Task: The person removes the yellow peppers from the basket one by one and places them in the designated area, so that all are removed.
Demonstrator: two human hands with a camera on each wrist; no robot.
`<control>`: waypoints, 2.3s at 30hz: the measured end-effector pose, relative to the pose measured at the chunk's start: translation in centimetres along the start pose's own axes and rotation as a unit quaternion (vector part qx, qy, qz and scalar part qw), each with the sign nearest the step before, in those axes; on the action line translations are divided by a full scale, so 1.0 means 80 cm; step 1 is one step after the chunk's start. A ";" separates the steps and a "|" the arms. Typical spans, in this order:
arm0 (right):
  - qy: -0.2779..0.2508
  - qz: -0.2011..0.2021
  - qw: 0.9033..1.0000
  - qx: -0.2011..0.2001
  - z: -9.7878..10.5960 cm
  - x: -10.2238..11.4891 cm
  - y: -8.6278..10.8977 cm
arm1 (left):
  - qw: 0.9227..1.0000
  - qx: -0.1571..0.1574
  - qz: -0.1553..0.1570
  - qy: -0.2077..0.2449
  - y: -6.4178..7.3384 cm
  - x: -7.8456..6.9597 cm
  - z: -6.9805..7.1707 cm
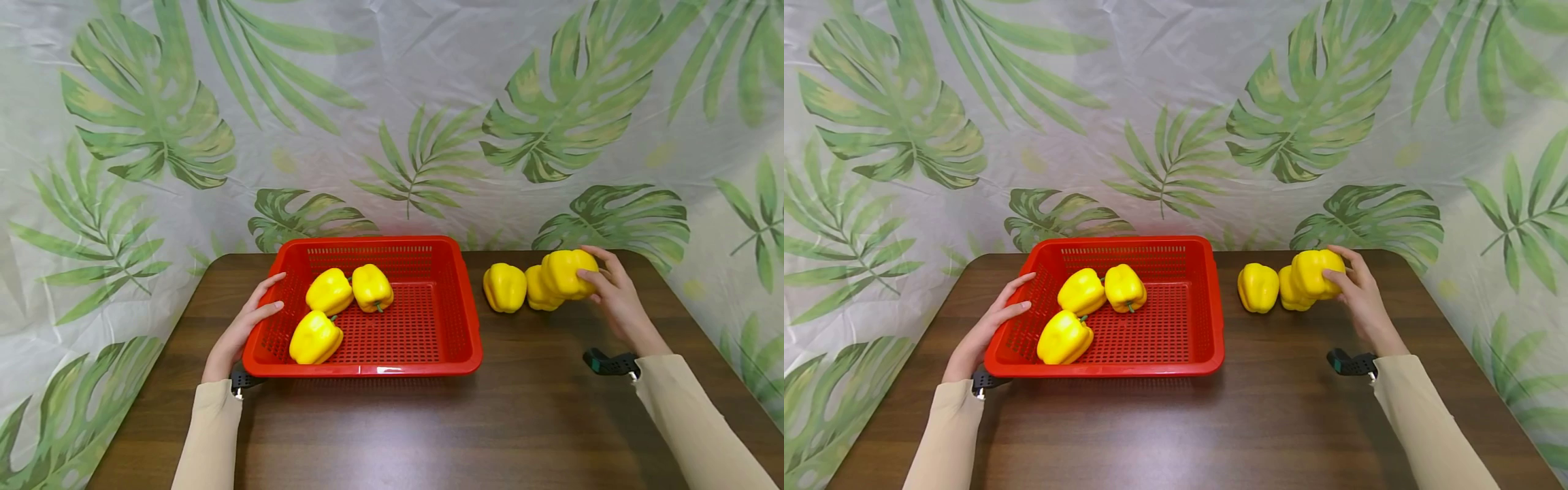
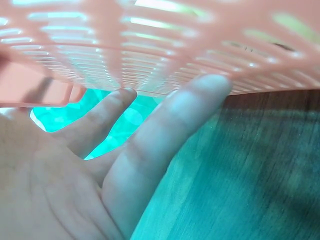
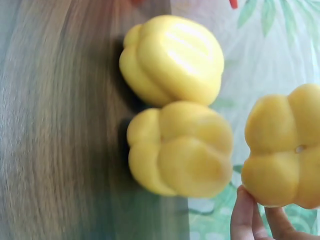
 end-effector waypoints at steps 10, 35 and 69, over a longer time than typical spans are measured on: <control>-0.005 -0.010 0.999 -0.035 0.022 -0.010 0.005 | 1.000 -0.005 0.003 0.000 -0.001 0.001 0.001; 0.018 -0.053 0.995 -0.084 0.057 -0.047 0.013 | 1.000 -0.010 0.004 -0.011 -0.001 0.001 0.002; 0.213 -0.060 0.972 -0.085 0.047 -0.080 -0.001 | 1.000 -0.005 -0.001 0.000 -0.004 0.000 0.000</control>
Point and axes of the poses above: each hand's wrist, its own y-axis away from the middle knuckle, its own z-axis out of the back of the hand, x = y × z, the point moved 1 cm from there along -y, towards the middle knuckle, and after that the axes turned 11 degrees about y, right-handed, at the moved point
